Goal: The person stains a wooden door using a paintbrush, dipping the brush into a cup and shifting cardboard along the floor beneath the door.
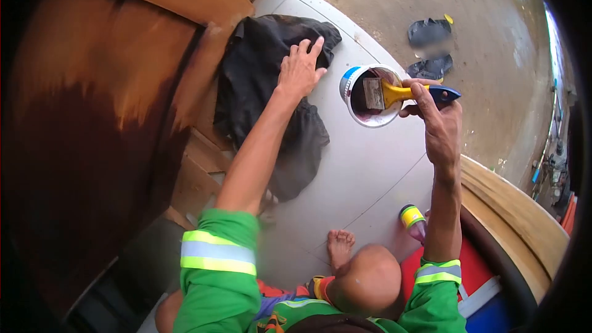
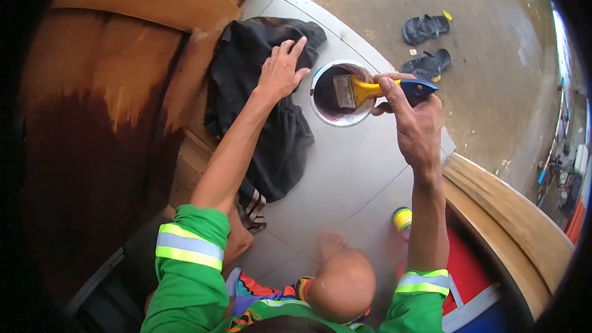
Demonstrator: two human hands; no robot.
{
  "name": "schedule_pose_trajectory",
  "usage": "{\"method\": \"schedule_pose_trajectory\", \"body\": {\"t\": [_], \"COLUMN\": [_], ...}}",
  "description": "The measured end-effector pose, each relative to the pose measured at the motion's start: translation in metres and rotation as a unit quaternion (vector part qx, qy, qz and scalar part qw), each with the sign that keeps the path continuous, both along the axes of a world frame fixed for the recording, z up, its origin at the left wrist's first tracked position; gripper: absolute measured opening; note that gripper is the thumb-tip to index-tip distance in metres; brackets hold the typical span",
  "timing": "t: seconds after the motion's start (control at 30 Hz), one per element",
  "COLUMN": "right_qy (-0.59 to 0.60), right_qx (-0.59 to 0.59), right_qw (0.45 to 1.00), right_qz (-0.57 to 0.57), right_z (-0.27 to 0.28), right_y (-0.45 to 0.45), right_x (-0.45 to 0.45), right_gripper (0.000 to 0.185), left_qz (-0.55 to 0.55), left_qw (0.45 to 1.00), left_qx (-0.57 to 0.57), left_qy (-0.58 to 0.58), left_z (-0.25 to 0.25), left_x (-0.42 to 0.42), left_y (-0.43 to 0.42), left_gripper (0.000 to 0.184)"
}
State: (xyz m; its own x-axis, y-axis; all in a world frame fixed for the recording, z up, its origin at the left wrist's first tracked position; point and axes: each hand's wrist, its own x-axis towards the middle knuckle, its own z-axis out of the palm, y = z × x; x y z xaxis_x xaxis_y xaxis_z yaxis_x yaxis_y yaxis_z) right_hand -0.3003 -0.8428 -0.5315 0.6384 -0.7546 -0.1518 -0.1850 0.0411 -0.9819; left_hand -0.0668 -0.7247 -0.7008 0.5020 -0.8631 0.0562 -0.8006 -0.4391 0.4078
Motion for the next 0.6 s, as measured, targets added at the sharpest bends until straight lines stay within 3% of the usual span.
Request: {"method": "schedule_pose_trajectory", "body": {"t": [0.03, 0.07, 0.13, 0.17, 0.27, 0.33, 0.4, 0.47, 0.6], "right_qy": [0.010, 0.010, 0.012, 0.021, 0.028, 0.027, 0.025, 0.031, 0.022], "right_qx": [0.009, 0.014, 0.029, 0.034, 0.043, 0.056, 0.054, 0.055, 0.056], "right_qw": [1.000, 1.000, 0.999, 0.999, 0.997, 0.996, 0.996, 0.995, 0.996], "right_qz": [-0.008, -0.015, -0.026, -0.032, -0.053, -0.063, -0.071, -0.074, -0.069], "right_z": [-0.001, -0.004, -0.009, -0.009, -0.009, -0.007, -0.006, -0.004, -0.010], "right_y": [0.002, 0.002, 0.003, 0.005, 0.005, 0.009, 0.011, 0.011, 0.013], "right_x": [-0.001, 0.000, -0.002, -0.004, -0.003, -0.003, -0.001, -0.001, -0.005], "right_gripper": [0.028, 0.028, 0.028, 0.028, 0.027, 0.027, 0.026, 0.026, 0.027], "left_qz": [0.028, 0.057, 0.068, 0.090, 0.155, 0.137, 0.060, 0.089, 0.115], "left_qw": [0.999, 0.995, 0.997, 0.995, 0.963, 0.931, 0.923, 0.950, 0.978], "left_qx": [0.034, -0.017, -0.005, -0.021, -0.128, -0.224, -0.250, -0.132, -0.094], "left_qy": [-0.031, -0.075, -0.032, 0.034, 0.182, 0.252, 0.287, 0.269, 0.146], "left_z": [-0.009, -0.025, -0.050, -0.036, 0.006, 0.020, 0.024, 0.010, 0.001], "left_x": [0.001, 0.006, 0.030, 0.031, 0.038, 0.048, 0.062, 0.068, 0.077], "left_y": [-0.012, -0.023, -0.047, -0.053, -0.101, -0.137, -0.157, -0.150, -0.073], "left_gripper": [0.071, 0.053, 0.036, 0.026, 0.032, 0.046, 0.059, 0.063, 0.046]}}
